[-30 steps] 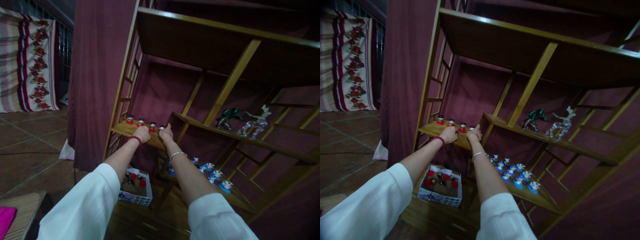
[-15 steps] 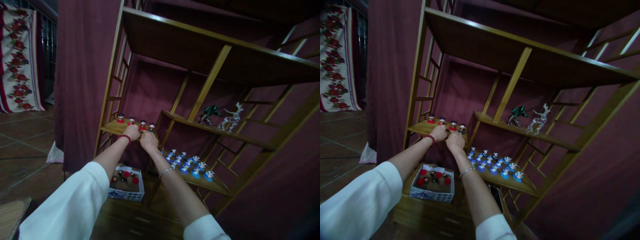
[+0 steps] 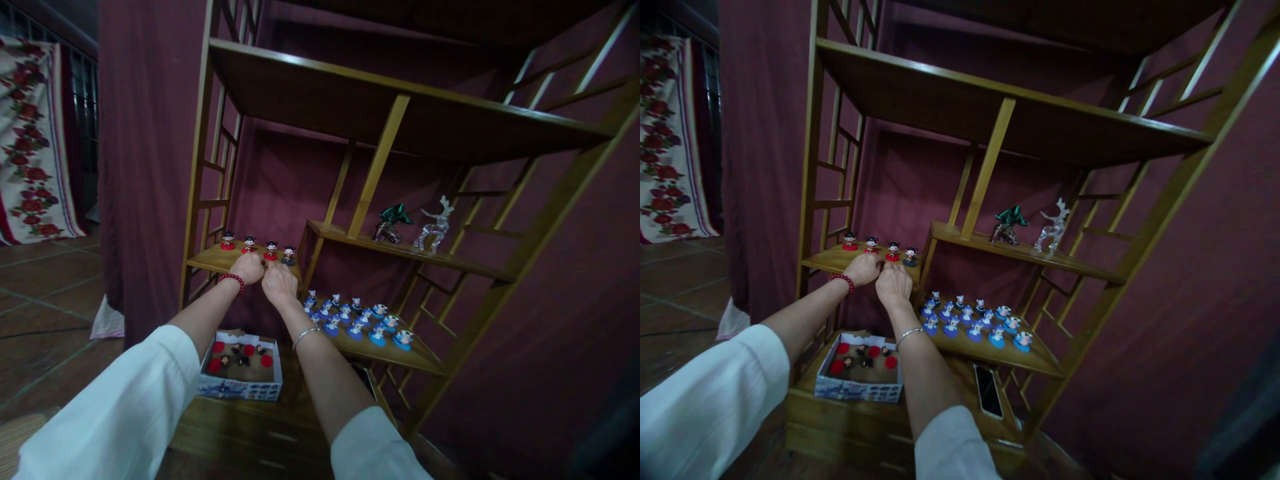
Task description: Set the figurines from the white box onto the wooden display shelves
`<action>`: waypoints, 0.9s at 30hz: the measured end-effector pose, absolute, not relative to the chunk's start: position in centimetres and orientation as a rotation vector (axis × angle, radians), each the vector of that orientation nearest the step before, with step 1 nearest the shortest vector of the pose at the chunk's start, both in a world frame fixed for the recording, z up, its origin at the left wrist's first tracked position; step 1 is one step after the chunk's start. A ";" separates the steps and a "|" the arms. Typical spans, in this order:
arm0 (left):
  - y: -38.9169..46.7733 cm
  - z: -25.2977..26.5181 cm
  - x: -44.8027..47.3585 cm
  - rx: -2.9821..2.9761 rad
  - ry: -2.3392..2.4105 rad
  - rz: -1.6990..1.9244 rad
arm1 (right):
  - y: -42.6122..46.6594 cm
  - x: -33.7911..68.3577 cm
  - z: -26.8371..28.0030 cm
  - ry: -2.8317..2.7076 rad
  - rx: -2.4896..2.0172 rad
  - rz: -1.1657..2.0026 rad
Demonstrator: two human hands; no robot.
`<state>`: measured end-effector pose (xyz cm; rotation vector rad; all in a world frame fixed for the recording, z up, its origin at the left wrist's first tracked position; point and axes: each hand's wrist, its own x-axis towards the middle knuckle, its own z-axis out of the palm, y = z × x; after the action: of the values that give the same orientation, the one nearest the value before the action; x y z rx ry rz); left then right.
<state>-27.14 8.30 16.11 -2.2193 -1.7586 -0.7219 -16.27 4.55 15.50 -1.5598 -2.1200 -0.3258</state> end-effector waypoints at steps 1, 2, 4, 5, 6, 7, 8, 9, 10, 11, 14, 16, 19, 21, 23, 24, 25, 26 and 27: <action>8.1 16.2 -27.0 -2.221 -1.749 -0.712 | 4.5 -16.2 15.6 -2.121 -1.547 -0.316; 7.8 16.3 -27.0 -2.222 -1.739 -0.706 | 4.5 -16.2 15.6 -2.123 -1.539 -0.304; 7.5 16.4 -26.8 -2.221 -1.726 -0.694 | 4.6 -16.1 15.8 -2.130 -1.540 -0.267; 7.4 16.5 -26.8 -2.220 -1.725 -0.690 | 4.7 -16.1 16.0 -2.134 -1.548 -0.243; 7.3 16.5 -26.7 -2.217 -1.727 -0.687 | 4.8 -16.1 16.1 -2.141 -1.555 -0.215; 7.3 16.5 -26.7 -2.215 -1.733 -0.686 | 5.0 -16.1 16.3 -2.149 -1.563 -0.187; 7.4 16.5 -26.7 -2.212 -1.743 -0.686 | 5.2 -16.1 16.4 -2.156 -1.574 -0.160; 7.4 16.5 -26.7 -2.208 -1.758 -0.688 | 5.3 -16.1 16.5 -2.162 -1.589 -0.135; 7.5 16.5 -26.8 -2.200 -1.777 -0.691 | 5.5 -16.1 16.7 -2.171 -1.603 -0.113; 7.6 16.4 -26.8 -2.186 -1.802 -0.696 | 5.7 -16.1 16.8 -2.184 -1.616 -0.094; 7.8 16.4 -27.0 -2.112 -1.897 -0.706 | 6.1 -16.1 17.0 -2.240 -1.635 -0.049; 7.7 16.5 -27.5 -2.061 -1.954 -0.700 | 6.4 -15.9 17.1 -2.290 -1.614 -0.038; 7.2 16.8 -28.9 -2.025 -1.983 -0.671 | 7.0 -15.7 17.2 -2.376 -1.562 -0.010; 6.9 16.9 -30.3 -2.019 -1.985 -0.630 | 7.6 -15.6 17.3 -2.443 -1.524 0.038; 6.7 17.1 -31.6 -2.026 -1.985 -0.571 | 8.1 -15.8 17.4 -2.512 -1.470 0.084; 6.7 17.1 -32.2 -2.038 -1.983 -0.536 | 8.3 -15.9 17.5 -2.539 -1.442 0.101; 6.8 17.2 -32.7 -2.055 -1.981 -0.502 | 8.5 -16.1 17.6 -2.561 -1.419 0.114; 7.0 17.2 -33.0 -2.072 -1.980 -0.471 | 8.7 -16.3 17.6 -2.573 -1.405 0.126; 7.2 17.3 -33.2 -2.087 -1.984 -0.445 | 8.9 -16.6 17.7 -2.579 -1.397 0.137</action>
<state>-33.25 7.18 17.31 -2.0870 -1.9836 -0.4448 -16.63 8.87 17.68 -1.3969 -2.5788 0.1370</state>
